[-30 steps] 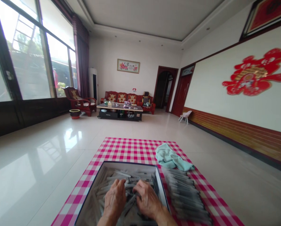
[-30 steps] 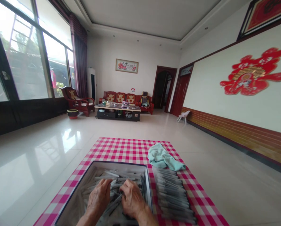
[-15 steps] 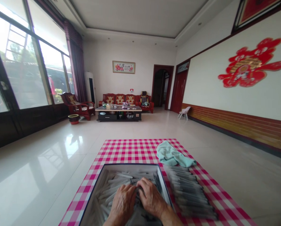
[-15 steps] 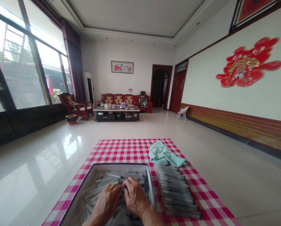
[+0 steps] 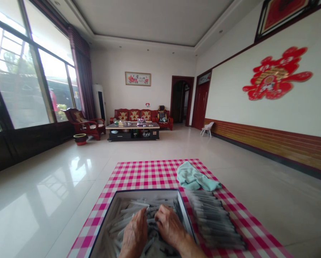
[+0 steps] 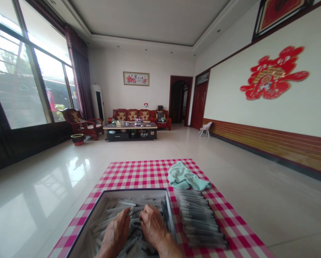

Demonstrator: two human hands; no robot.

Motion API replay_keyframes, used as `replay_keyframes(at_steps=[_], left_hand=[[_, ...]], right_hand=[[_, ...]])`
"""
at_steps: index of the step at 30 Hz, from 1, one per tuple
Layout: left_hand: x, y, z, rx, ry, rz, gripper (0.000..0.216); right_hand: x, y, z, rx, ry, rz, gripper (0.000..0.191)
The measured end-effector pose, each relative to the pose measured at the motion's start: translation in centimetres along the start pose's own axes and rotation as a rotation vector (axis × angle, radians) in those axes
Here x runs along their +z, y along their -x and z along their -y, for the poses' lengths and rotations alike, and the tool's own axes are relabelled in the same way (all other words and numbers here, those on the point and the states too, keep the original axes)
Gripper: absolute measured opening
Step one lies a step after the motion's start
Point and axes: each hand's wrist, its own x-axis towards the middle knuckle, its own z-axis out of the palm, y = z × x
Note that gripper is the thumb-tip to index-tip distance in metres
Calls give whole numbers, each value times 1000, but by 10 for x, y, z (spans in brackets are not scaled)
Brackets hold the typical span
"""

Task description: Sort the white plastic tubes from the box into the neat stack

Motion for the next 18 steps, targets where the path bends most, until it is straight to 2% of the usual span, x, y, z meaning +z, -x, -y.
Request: replay_keyframes(at_steps=[2,5,8,12,14,16,18], left_hand=[[-5,-3,-3,-39,-10,22,27],[-13,-6,-7,-102,-17,135,25],[-15,-6,-9,-110,-5,203,27],[-9,-3,-6,-60,4,130,28],[-6,-2,-4,-11,4,77,28],[-6,-2,-4,20,2,47,29],[-9,-3,-5,19,12,69,29]], right_hand=[[0,0,2,0,46,36,24],[2,1,3,12,90,60,20],[5,2,3,15,94,53,17],[3,1,4,-2,86,22,16],[0,0,3,-4,45,-76,20],[-3,-3,0,-21,-45,-241,22],[-4,-6,-5,-54,-157,-423,23]])
